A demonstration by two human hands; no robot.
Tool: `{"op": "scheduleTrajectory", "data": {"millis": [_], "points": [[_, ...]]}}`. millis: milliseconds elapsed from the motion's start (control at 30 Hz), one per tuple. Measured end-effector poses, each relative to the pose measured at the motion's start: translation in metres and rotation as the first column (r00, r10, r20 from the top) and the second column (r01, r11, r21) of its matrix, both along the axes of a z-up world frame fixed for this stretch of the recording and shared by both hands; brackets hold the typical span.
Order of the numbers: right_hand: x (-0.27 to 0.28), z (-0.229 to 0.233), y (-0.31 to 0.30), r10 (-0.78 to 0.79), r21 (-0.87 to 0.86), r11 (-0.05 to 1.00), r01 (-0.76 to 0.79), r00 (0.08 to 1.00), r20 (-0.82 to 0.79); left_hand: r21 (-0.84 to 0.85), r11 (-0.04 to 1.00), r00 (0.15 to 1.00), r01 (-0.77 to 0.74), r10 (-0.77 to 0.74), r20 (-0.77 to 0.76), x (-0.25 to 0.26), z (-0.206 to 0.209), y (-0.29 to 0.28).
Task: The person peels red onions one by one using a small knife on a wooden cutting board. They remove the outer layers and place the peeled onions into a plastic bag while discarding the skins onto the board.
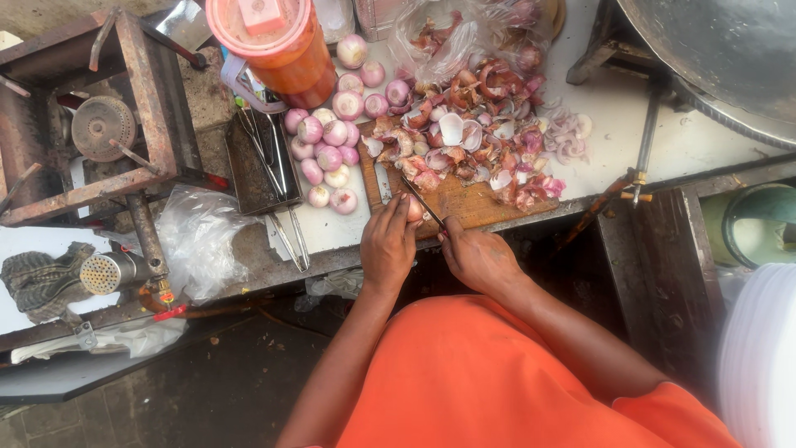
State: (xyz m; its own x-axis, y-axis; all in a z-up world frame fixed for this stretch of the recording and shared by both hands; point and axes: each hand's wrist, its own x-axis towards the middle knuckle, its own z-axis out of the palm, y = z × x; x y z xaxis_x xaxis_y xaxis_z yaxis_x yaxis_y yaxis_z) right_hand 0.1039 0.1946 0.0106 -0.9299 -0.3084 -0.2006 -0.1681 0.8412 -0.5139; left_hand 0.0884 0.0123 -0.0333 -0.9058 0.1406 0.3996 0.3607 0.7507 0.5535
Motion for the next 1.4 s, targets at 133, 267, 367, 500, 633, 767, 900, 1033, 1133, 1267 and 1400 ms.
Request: {"op": "scheduleTrajectory", "data": {"millis": [133,267,367,500,633,767,900,1033,1133,1267,1400], "points": [[-0.001,0.001,-0.002,0.01,0.013,1.0,-0.01,1.0,0.015,-0.039,0.999,1.0,-0.009,0.009,0.004,0.0,-0.007,-0.001],[-0.006,-0.003,-0.002,0.023,-0.015,1.0,-0.023,1.0,0.018,-0.076,0.997,1.0,0.005,-0.005,0.004,0.001,-0.013,0.0],[-0.014,-0.011,-0.005,0.039,0.001,0.999,-0.039,0.999,-0.021,-0.057,0.998,1.0,0.013,-0.013,0.002,0.001,-0.014,-0.001],[-0.013,-0.027,-0.008,0.059,0.08,0.995,-0.058,0.998,-0.019,-0.01,1.0,1.0,-0.01,0.01,0.01,0.001,-0.013,0.0],[0.011,-0.027,0.003,0.129,0.204,0.971,-0.127,0.992,0.002,0.06,0.997,0.999,-0.04,0.038,0.038,-0.001,-0.005,-0.001],[0.01,-0.016,0.026,0.029,0.266,0.962,-0.06,0.992,0.122,0.143,0.99,0.999,-0.011,0.005,0.039,-0.001,0.007,-0.007],[-0.006,0.001,0.046,0.001,0.176,0.984,-0.018,0.995,0.097,-0.049,0.999,0.999,0.023,-0.022,0.027,-0.011,0.017,-0.012],[-0.005,0.017,0.054,-0.049,0.053,0.998,0.038,0.972,0.228,-0.088,0.996,0.999,0.033,-0.029,0.037,-0.019,0.016,-0.012],[0.002,0.028,0.055,-0.091,0.005,0.996,0.094,0.953,0.29,-0.047,0.999,0.982,0.003,0.006,0.19,-0.025,0.015,-0.011],[0.01,0.029,0.048,-0.118,-0.013,0.991,0.135,0.91,0.397,0.012,0.996,0.987,0.093,-0.094,0.127,-0.02,0.015,-0.015],[0.01,0.022,0.036,-0.093,-0.075,0.99,0.119,0.953,0.29,0.159,0.987,0.946,0.019,-0.07,0.318,-0.017,0.021,-0.016]]}}
